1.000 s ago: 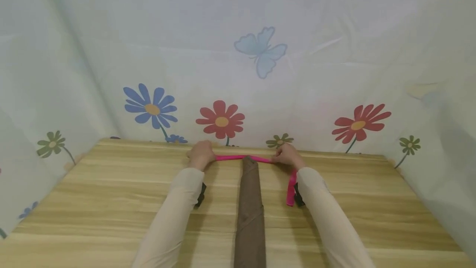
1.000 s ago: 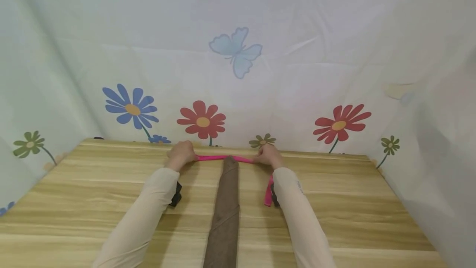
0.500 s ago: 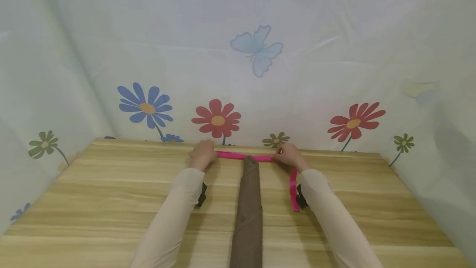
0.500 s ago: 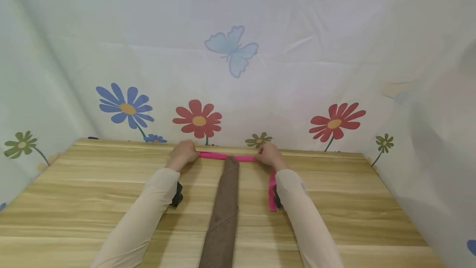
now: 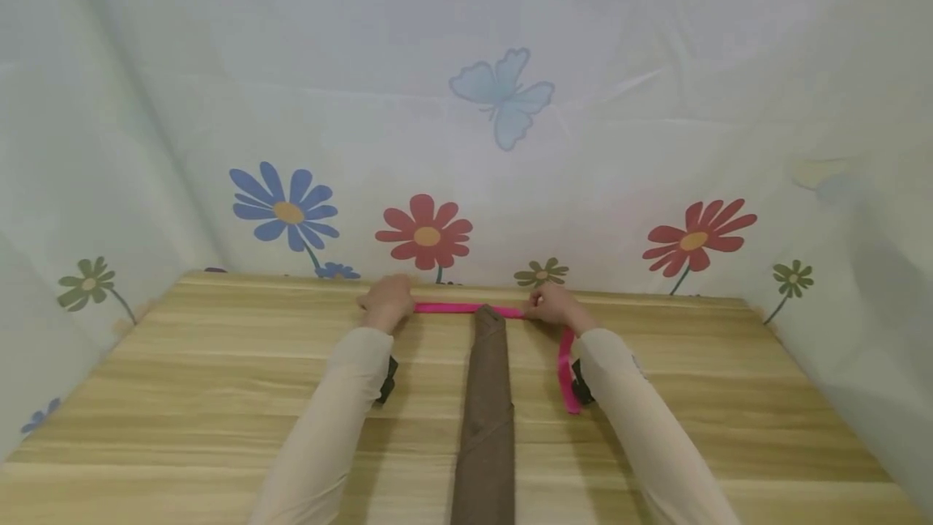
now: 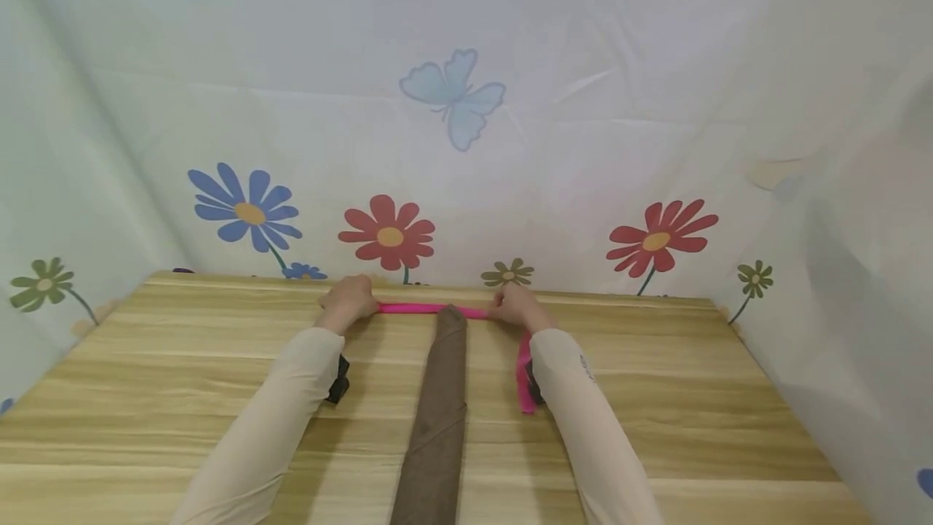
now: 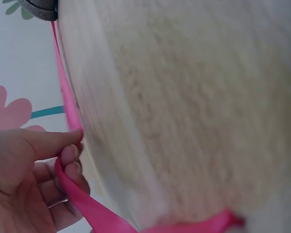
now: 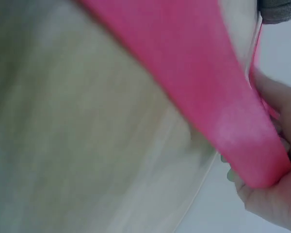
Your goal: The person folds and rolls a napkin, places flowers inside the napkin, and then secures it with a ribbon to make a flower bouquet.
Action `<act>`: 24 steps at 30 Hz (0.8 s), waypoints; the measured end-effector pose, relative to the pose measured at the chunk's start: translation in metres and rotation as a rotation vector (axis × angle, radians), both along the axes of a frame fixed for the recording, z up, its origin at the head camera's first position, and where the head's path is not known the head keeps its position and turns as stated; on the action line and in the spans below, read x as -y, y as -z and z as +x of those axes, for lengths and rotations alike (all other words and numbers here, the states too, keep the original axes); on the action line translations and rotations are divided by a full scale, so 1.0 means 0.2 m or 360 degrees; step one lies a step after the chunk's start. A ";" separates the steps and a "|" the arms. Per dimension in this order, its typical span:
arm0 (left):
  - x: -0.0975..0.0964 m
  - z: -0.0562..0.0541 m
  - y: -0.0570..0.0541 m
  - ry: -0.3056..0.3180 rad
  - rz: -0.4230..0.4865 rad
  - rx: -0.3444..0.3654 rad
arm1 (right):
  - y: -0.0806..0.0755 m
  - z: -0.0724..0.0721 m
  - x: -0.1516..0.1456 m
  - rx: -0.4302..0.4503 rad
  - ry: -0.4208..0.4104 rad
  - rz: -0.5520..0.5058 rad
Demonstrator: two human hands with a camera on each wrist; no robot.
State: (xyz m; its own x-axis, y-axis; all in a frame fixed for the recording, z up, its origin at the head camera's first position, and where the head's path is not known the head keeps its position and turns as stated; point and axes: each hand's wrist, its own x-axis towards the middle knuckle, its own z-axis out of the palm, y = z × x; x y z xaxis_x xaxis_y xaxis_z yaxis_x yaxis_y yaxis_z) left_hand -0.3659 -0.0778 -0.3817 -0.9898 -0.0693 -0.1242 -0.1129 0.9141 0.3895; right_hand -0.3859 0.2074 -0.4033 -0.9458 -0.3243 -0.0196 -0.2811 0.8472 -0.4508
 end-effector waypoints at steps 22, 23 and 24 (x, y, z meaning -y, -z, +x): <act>-0.03 0.00 0.00 -0.0043 -0.0042 0.0056 | -0.06 0.00 0.08 0.0001 0.0075 0.0094; -0.04 0.00 -0.01 -0.0030 -0.0042 0.0065 | -0.07 0.01 0.09 0.0025 0.0053 0.0077; -0.04 0.00 -0.01 -0.0016 -0.0040 0.0073 | -0.07 0.01 0.10 0.0043 0.0033 0.0065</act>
State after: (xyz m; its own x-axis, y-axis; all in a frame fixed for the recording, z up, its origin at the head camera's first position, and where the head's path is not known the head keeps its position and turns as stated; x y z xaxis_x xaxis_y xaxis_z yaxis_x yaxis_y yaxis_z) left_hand -0.3668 -0.0699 -0.3800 -0.9823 -0.0828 -0.1678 -0.1393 0.9224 0.3604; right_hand -0.3848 0.1882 -0.3886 -0.9513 -0.3028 -0.0580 -0.2514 0.8707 -0.4228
